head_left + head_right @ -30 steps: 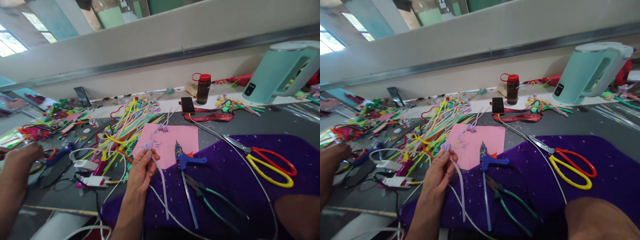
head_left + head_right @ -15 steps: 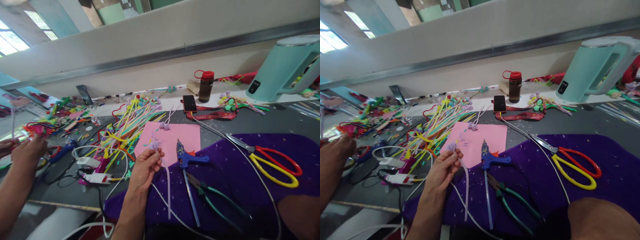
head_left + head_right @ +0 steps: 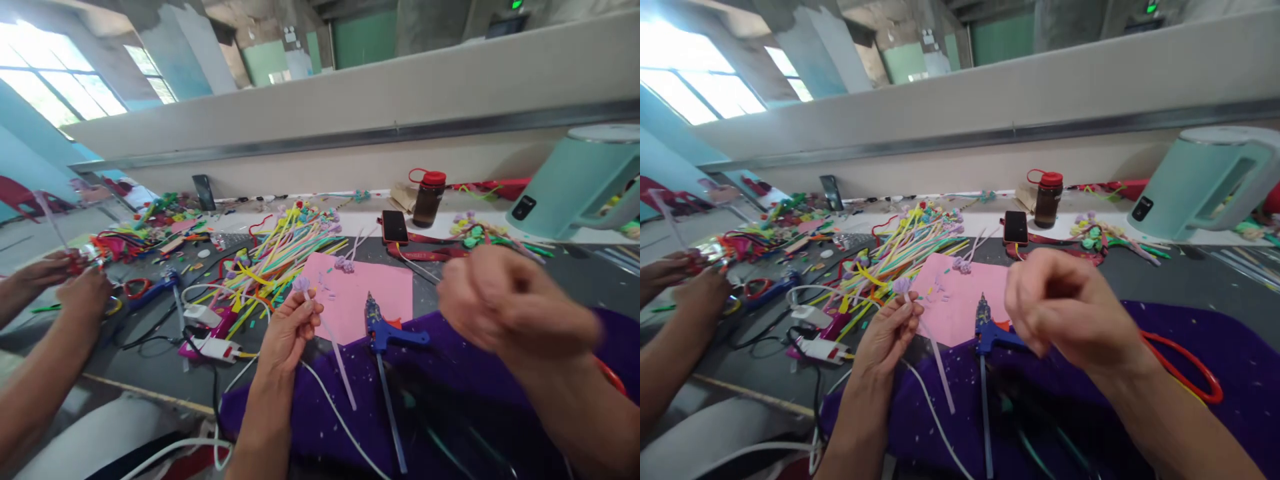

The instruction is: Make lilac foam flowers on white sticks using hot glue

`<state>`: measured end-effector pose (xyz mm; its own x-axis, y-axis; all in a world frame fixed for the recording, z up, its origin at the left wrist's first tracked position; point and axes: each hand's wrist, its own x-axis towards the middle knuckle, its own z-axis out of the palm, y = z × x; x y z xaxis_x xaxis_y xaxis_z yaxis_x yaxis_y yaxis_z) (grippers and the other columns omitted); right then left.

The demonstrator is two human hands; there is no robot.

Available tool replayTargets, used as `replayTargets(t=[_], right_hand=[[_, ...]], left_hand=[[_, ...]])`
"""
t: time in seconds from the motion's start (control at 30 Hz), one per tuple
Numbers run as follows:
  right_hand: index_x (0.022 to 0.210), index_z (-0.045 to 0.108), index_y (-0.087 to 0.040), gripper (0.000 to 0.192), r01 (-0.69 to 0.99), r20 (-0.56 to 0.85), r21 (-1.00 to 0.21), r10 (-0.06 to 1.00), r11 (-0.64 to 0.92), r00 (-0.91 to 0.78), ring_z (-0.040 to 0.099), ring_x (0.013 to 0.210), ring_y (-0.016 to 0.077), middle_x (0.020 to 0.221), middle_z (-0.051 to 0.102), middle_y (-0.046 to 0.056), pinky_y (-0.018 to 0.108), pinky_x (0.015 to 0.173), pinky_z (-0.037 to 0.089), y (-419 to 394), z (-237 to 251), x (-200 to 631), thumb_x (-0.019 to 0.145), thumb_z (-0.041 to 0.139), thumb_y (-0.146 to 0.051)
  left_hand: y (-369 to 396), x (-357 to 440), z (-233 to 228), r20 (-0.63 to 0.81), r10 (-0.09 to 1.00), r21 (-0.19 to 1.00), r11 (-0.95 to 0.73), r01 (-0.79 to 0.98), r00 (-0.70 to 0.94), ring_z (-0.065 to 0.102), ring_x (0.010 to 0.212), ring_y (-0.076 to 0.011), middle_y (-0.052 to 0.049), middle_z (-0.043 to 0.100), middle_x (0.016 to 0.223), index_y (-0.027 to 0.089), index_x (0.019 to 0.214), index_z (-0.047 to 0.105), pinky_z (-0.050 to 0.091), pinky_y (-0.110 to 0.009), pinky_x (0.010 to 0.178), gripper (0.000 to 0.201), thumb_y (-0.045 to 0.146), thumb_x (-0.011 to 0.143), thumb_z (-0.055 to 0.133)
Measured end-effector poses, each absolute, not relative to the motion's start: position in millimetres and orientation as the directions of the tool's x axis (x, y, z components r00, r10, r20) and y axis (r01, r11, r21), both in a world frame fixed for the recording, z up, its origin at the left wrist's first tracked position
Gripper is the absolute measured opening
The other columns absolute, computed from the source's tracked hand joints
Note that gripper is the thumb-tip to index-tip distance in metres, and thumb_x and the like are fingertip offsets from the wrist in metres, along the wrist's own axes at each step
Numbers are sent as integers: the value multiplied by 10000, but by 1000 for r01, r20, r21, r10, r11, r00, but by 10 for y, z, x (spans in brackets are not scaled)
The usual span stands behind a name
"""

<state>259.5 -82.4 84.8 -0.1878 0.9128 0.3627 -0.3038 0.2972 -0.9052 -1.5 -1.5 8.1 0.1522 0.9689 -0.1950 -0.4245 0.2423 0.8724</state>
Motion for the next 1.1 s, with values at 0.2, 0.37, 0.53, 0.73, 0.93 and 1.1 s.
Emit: replayTargets(t=[0.2, 0.37, 0.53, 0.73, 0.93, 1.1], right_hand=[[691, 534, -164, 208, -65, 143, -989, 954, 131, -265, 422, 411, 59, 537, 497, -47, 177, 380, 304, -407, 597, 2438, 728, 663, -323], [670, 492, -163, 239, 79, 105, -989, 964, 127, -243, 362, 450, 54, 547, 428, -62, 184, 424, 275, -328, 418, 2333, 740, 625, -348], [626, 464, -171, 266, 169, 88, -977, 970, 128, -226, 344, 482, 72, 544, 416, -59, 202, 457, 264, -296, 269, 2236, 729, 625, -355], [511, 390, -179, 422, 296, 19, -951, 976, 85, -218, 302, 421, 71, 466, 379, -60, 212, 421, 230, -212, 245, 2205, 833, 464, -441], [830, 631, -152, 250, 474, -62, -867, 910, 154, -410, 526, 516, 103, 710, 638, 15, 205, 480, 384, 6, 206, 2024, 837, 452, -326], [836, 697, -168, 181, 652, -71, -689, 866, 316, -495, 621, 637, 137, 723, 698, 8, 205, 559, 433, 198, 29, 1758, 747, 540, -179]], left_hand=[[156, -204, 172, -113, 980, 896, 171, -410, 161, 320, 239, 11, 48, 557, 438, 119, 641, 579, 205, -98, 242, 214, 291, 661, 706], [287, -239, 61, -105, 976, 895, 178, -410, 192, 281, 235, 23, 42, 555, 443, 103, 603, 584, 156, -114, 248, 236, 300, 657, 702], [292, -312, -21, -106, 981, 881, 169, -443, 163, 255, 218, 10, 87, 437, 327, 118, 602, 580, 140, -123, 255, 232, 311, 654, 697], [298, -363, -3, -94, 985, 869, 151, -471, 142, 258, 220, 3, 83, 455, 334, 122, 596, 568, 140, -141, 262, 228, 302, 657, 693], [246, -288, -26, -96, 975, 869, 181, -461, 200, 321, 269, 10, 24, 613, 523, 115, 643, 583, 148, -142, 276, 227, 299, 638, 718], [233, -275, -54, -90, 974, 873, 178, -454, 208, 308, 277, 13, 17, 619, 541, 112, 649, 584, 139, -144, 287, 238, 307, 639, 720]])
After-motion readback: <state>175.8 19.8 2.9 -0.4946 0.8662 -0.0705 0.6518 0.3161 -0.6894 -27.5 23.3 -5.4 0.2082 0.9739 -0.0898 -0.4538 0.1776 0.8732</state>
